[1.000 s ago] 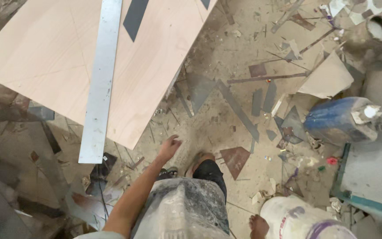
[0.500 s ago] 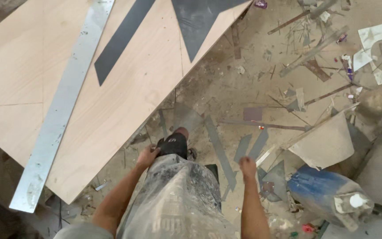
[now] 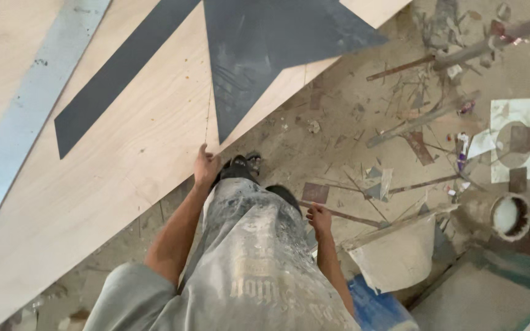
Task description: The person uses a utility knife to cut a large dark sheet on a wooden workbench, scoring along straight lines and snapping off triangular pieces. They stack the cut pieces and continue cutting additional sections of the sheet.
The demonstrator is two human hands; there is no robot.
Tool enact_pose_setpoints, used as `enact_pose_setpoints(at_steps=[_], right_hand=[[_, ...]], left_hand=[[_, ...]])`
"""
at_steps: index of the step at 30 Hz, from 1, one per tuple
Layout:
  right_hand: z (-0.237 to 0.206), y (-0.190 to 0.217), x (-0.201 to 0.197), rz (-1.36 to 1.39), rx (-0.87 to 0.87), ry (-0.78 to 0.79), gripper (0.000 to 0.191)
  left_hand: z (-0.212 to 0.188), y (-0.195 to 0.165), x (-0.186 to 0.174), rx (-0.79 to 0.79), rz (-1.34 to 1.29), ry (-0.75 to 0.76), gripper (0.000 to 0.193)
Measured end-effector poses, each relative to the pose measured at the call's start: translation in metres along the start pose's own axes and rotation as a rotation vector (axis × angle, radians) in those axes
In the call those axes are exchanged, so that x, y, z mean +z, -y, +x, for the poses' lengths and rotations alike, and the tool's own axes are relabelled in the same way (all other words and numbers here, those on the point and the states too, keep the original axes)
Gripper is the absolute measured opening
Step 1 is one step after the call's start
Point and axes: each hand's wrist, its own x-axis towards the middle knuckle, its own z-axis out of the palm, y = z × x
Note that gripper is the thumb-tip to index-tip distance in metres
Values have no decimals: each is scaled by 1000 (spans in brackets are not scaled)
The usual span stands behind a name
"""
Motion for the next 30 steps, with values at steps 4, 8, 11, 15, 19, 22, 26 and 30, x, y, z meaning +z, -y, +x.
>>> enact_pose_setpoints(at_steps=[4, 8, 11, 15, 19, 22, 26, 30], right_hand=[[55, 66, -21, 119, -70, -51, 20], [142, 164, -32, 88, -224, 9, 18], [220, 251, -22, -227, -493, 36, 22], [302, 367, 6, -512, -901, -4, 24], [369, 464, 27, -774, -1110, -120, 46], [400, 498, 37, -1003, -1032, -4, 71], [402, 497, 56, -1198, -785, 58, 78], [378, 482, 69, -1089, -707, 233, 68]], left_hand=[[59, -64, 34, 29, 136, -67, 80], [105, -99, 62, -381, 327, -87, 89], [118, -104, 74, -478, 224, -194, 86], [121, -111, 75, -584, 225, -328, 79], [128, -126, 67, -736, 298, -239, 72], [130, -123, 57, -818, 233, -245, 79], [115, -103, 42, -850, 173, -238, 79], [106, -96, 42, -799, 172, -307, 86]])
